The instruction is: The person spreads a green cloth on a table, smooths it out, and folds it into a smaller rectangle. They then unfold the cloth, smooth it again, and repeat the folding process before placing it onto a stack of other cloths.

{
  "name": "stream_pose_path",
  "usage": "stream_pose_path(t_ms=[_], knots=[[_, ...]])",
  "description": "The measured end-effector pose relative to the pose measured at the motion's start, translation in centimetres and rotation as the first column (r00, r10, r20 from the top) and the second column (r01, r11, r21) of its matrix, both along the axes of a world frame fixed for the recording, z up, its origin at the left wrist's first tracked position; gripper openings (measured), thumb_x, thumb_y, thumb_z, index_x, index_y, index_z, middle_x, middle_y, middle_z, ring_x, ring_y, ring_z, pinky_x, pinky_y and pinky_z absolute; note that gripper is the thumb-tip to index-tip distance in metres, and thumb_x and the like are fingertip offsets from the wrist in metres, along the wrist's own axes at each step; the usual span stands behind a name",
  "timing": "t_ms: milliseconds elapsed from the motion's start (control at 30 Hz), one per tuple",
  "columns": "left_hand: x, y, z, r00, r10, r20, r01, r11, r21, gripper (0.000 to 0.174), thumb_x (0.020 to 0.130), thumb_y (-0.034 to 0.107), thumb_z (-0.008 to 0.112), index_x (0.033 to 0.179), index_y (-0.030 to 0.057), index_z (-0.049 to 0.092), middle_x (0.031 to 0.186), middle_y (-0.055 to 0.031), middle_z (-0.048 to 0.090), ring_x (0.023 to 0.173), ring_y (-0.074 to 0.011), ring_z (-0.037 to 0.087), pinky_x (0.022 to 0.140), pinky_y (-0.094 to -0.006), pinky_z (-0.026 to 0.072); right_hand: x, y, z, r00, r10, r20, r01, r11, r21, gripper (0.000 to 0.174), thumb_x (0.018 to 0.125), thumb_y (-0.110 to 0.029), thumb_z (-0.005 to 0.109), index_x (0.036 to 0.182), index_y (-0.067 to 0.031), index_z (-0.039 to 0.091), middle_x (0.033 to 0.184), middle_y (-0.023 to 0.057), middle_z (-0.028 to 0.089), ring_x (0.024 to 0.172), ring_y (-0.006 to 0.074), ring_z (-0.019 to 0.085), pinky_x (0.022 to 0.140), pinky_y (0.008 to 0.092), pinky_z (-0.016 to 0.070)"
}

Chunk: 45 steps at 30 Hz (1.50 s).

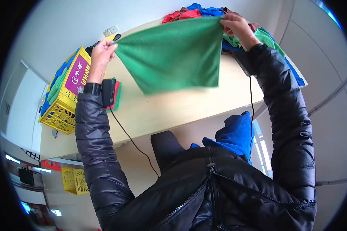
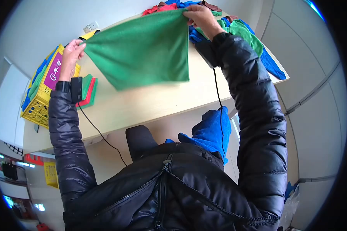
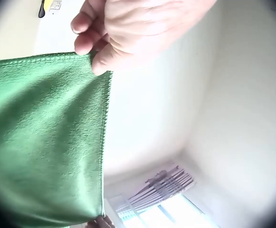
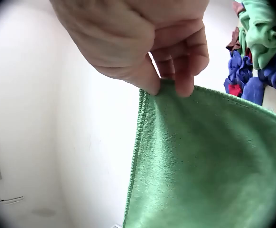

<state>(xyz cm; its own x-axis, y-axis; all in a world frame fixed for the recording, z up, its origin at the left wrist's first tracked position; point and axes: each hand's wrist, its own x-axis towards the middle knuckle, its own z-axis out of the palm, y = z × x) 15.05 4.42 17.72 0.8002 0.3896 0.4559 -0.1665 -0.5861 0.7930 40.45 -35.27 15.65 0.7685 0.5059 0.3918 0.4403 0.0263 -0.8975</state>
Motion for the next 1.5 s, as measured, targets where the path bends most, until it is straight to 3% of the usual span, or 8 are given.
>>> stream_pose_path(t_ms=[167, 300, 367, 500, 567, 733, 967, 1500], knots=[[0.3, -0.5, -1.7, 0.986, 0.040, 0.160, -0.064, 0.987, 0.145, 0.010, 0.094, 0.010, 0.066, 0.101, 0.0052, 0.061, 0.085, 0.0046, 0.056, 0.076, -0.0032, 0.053, 0.067, -0.0184, 0.0414, 1.3, -0.3, -0.6, 0.981, 0.029, 0.190, -0.040, 0.998, 0.053, 0.021, 0.096, -0.012, 0.064, 0.115, -0.0039, 0.066, 0.092, -0.0010, 0.066, 0.079, 0.0098, 0.064, 0.073, 0.0229, 0.0512], [-2.6, -2.1, -13.2, 0.999, 0.031, 0.031, -0.039, 0.949, 0.312, 0.015, 0.088, -0.003, 0.062, 0.100, 0.0040, 0.057, 0.094, 0.0032, 0.057, 0.087, -0.0054, 0.052, 0.077, -0.0219, 0.0451, -0.8, -2.1, -10.2, 0.945, 0.088, 0.315, -0.103, 0.994, 0.032, 0.014, 0.090, -0.011, 0.066, 0.103, -0.0046, 0.069, 0.083, 0.0007, 0.063, 0.076, 0.0109, 0.063, 0.068, 0.0275, 0.0515], [-4.6, -3.6, -20.0, 0.990, 0.056, -0.133, -0.003, 0.929, 0.370, 0.019, 0.084, -0.008, 0.060, 0.097, 0.0045, 0.055, 0.092, -0.0011, 0.057, 0.082, -0.0113, 0.055, 0.074, -0.0260, 0.0470, -1.7, -3.6, -16.6, 0.968, 0.079, 0.240, 0.001, 0.949, -0.315, 0.014, 0.089, -0.008, 0.065, 0.102, -0.0064, 0.069, 0.088, 0.0057, 0.066, 0.082, 0.0153, 0.066, 0.074, 0.0296, 0.0530], [-7.9, -8.1, -25.5, 0.958, 0.123, -0.258, 0.018, 0.875, 0.484, 0.023, 0.076, -0.010, 0.060, 0.093, 0.0044, 0.052, 0.094, -0.0075, 0.057, 0.079, -0.0240, 0.059, 0.070, -0.0326, 0.0484, -5.4, -5.7, -23.5, 0.906, 0.124, 0.404, 0.069, 0.900, -0.431, 0.014, 0.084, -0.004, 0.064, 0.097, -0.0069, 0.068, 0.098, 0.0090, 0.067, 0.091, 0.0259, 0.066, 0.082, 0.0361, 0.0535], [-8.8, -9.4, -26.3, 0.959, 0.153, -0.239, -0.029, 0.890, 0.455, 0.023, 0.074, -0.008, 0.061, 0.091, 0.0055, 0.051, 0.095, -0.0092, 0.058, 0.082, -0.0338, 0.061, 0.069, -0.0410, 0.0492, -6.6, -6.4, -24.7, 0.817, 0.123, 0.564, 0.170, 0.882, -0.439, 0.015, 0.081, -0.002, 0.063, 0.094, -0.0069, 0.067, 0.101, 0.0094, 0.067, 0.098, 0.0300, 0.064, 0.086, 0.0386, 0.0529], [-9.8, -9.9, -26.3, 0.963, 0.125, -0.240, -0.008, 0.899, 0.437, 0.025, 0.074, -0.012, 0.059, 0.091, 0.0032, 0.052, 0.098, -0.0084, 0.058, 0.079, -0.0249, 0.060, 0.070, -0.0321, 0.0497, -8.3, -7.2, -24.1, 0.830, 0.134, 0.542, 0.155, 0.878, -0.454, 0.017, 0.078, -0.001, 0.063, 0.094, -0.0065, 0.065, 0.106, 0.0085, 0.066, 0.103, 0.0310, 0.062, 0.089, 0.0403, 0.0523], [-11.0, -11.0, -25.4, 0.946, 0.144, -0.289, 0.029, 0.852, 0.522, 0.024, 0.072, -0.010, 0.058, 0.090, 0.0048, 0.053, 0.102, -0.0090, 0.059, 0.093, -0.0324, 0.061, 0.074, -0.0415, 0.0503, -9.5, -8.0, -24.2, 0.753, 0.168, 0.636, 0.195, 0.866, -0.460, 0.020, 0.081, 0.000, 0.062, 0.100, -0.0055, 0.065, 0.110, 0.0102, 0.065, 0.105, 0.0317, 0.061, 0.091, 0.0405, 0.0524], [-8.2, -17.3, -24.2, 0.975, 0.054, -0.217, 0.108, 0.736, 0.668, 0.020, 0.081, 0.009, 0.074, 0.095, 0.0048, 0.060, 0.106, -0.0099, 0.060, 0.100, -0.0301, 0.058, 0.088, -0.0404, 0.0469, -12.2, -6.8, -24.0, 0.914, -0.056, 0.402, 0.251, 0.856, -0.451, 0.019, 0.084, -0.003, 0.064, 0.103, -0.0058, 0.065, 0.111, 0.0135, 0.064, 0.105, 0.0332, 0.061, 0.091, 0.0410, 0.0517]])
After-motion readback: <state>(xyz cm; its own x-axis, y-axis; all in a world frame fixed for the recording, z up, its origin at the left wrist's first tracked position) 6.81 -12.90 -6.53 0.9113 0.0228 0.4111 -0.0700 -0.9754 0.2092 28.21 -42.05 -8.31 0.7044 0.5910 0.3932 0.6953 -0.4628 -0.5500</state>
